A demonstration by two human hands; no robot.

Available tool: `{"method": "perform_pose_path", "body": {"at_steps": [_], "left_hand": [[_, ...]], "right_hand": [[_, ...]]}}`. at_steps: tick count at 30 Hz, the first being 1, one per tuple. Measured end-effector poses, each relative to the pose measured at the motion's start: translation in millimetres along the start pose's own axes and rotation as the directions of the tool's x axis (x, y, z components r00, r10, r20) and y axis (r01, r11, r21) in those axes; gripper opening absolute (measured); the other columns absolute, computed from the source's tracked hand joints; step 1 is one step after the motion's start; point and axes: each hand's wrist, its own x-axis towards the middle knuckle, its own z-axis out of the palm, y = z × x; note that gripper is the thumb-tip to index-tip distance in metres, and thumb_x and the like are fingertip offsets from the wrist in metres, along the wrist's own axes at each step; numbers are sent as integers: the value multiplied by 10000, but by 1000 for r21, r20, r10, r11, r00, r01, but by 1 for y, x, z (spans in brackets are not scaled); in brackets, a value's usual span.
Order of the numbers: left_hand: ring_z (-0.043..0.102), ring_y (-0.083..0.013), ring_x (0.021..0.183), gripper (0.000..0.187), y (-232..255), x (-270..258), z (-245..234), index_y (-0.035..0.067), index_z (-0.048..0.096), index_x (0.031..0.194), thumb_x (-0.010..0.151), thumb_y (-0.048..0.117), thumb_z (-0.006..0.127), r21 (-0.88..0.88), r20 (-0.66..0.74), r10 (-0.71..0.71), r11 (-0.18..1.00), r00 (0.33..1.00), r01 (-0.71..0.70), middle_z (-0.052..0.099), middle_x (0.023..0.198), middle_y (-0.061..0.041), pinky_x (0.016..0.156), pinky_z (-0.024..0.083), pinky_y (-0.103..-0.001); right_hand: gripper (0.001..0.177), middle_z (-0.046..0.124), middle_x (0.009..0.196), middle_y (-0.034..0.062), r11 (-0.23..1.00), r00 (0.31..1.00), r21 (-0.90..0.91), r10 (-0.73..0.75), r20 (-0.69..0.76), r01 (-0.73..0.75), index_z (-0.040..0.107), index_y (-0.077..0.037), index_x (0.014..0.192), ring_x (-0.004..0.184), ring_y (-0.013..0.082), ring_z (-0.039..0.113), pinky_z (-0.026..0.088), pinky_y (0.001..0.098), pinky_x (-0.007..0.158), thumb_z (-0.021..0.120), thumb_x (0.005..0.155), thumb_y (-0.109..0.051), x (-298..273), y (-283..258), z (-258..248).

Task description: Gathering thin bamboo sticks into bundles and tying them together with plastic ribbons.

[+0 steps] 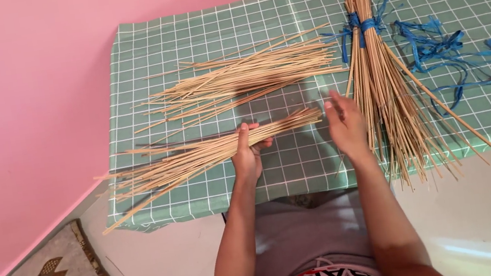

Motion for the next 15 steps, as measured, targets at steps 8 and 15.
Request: {"method": "perform_pose_path", "body": {"at_steps": [8,15], "left_hand": [[757,-359,641,415,1,1,-1,-51,641,1076,1044,357,576,-26,-1,-4,1000,1000,3,711,810,-335,523,671,-312],[757,-352,641,412,2,-2,1,-49,640,1071,1043,356,567,-4,-2,-12,1000,1000,12,715,820,-323,522,669,-304]], "right_hand": [[155,772,882,25,997,994,21,79,79,-81,830,-253,1058,755,158,712,551,298,657,707,985,-193,1,25,15],[17,757,833,57,971,972,-129,-213,-96,200,837,-158,925,721,242,726,560,294,633,836,943,-160,8,31,-5]]}}
